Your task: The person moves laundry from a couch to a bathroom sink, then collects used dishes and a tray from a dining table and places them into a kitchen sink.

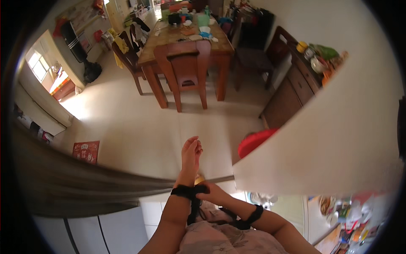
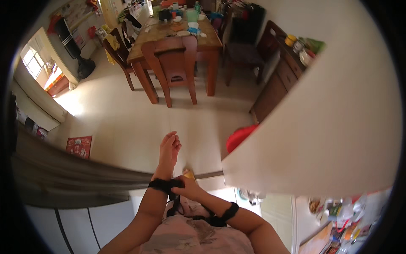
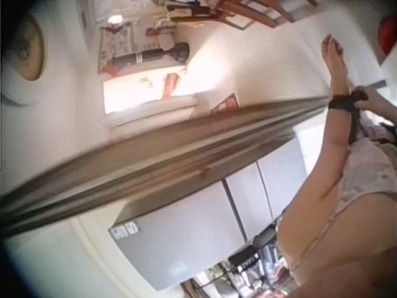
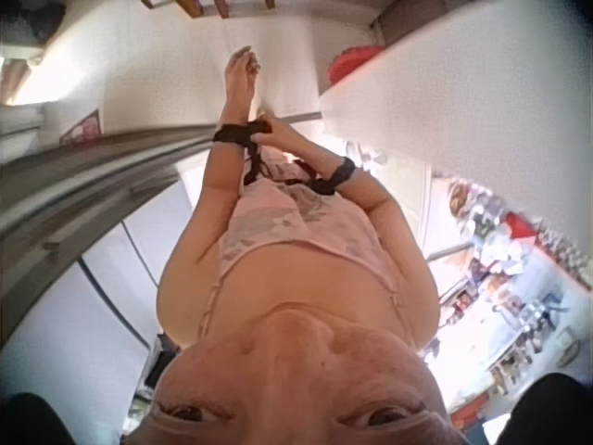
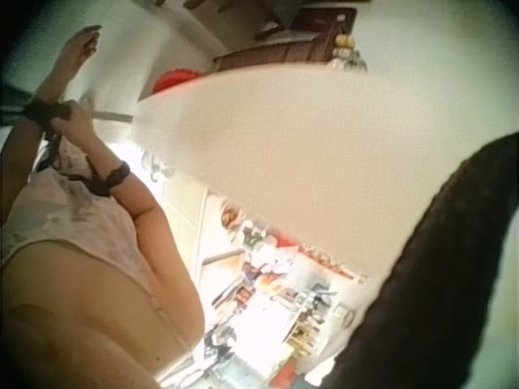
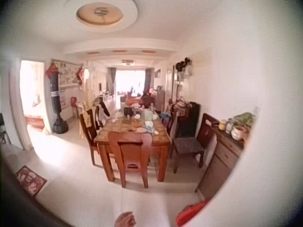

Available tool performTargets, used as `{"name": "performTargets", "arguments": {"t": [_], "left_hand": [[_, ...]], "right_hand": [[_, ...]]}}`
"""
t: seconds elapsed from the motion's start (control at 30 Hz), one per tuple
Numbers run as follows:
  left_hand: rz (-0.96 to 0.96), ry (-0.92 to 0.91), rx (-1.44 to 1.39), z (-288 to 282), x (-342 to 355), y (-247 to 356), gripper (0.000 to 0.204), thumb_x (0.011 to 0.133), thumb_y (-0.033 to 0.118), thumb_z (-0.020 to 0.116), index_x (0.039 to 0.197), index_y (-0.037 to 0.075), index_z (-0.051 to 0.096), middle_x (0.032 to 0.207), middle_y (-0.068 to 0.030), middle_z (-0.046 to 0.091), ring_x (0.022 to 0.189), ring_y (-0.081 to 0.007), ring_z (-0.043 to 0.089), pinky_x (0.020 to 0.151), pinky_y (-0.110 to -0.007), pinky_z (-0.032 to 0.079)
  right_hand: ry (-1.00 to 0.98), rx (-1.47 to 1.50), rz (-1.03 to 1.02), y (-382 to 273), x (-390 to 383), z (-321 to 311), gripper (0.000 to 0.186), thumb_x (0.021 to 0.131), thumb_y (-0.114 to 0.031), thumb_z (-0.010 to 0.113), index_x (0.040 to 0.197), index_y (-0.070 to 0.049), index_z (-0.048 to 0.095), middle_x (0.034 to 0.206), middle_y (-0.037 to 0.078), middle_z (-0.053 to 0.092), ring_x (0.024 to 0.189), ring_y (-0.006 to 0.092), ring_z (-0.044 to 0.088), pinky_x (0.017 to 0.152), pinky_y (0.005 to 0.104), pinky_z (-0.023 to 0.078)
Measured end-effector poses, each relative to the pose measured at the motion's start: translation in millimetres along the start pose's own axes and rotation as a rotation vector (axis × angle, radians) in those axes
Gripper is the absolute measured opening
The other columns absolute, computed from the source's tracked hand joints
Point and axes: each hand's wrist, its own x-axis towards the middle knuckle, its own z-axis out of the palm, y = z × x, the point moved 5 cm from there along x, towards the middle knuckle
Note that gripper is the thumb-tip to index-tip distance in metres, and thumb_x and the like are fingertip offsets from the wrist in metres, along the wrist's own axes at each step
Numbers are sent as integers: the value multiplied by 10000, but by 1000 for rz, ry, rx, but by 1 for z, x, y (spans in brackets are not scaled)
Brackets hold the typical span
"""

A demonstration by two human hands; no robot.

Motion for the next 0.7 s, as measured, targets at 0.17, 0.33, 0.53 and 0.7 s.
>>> {"name": "performTargets", "arguments": {"t": [0.17,0.33,0.53,0.7], "left_hand": [[36,-8,180,18,87,66,153,876,89,467,1001,25,527,699,5,479,608,-71,411,575,-199,359],[43,-94,266,67,174,110,182,898,119,446,981,3,559,535,37,377,478,-53,305,473,-202,265],[252,-86,440,104,289,167,326,932,196,396,791,-24,592,438,58,307,380,-33,237,376,-213,181],[378,138,1002,95,364,212,196,897,94,435,935,17,611,478,78,328,410,-8,275,383,-179,196]], "right_hand": [[-173,-42,48,-100,81,-45,569,802,-308,620,1203,36,408,954,103,585,888,161,562,798,284,443],[-93,301,-54,-170,169,-160,394,872,-296,509,1159,-29,470,940,59,598,831,115,554,762,253,443],[283,604,-184,-212,246,-350,298,865,-274,499,1092,-84,523,940,48,604,810,87,545,719,223,432],[408,574,-135,-224,286,-473,254,869,-238,489,1050,-66,534,892,54,612,736,85,552,673,215,448]]}}
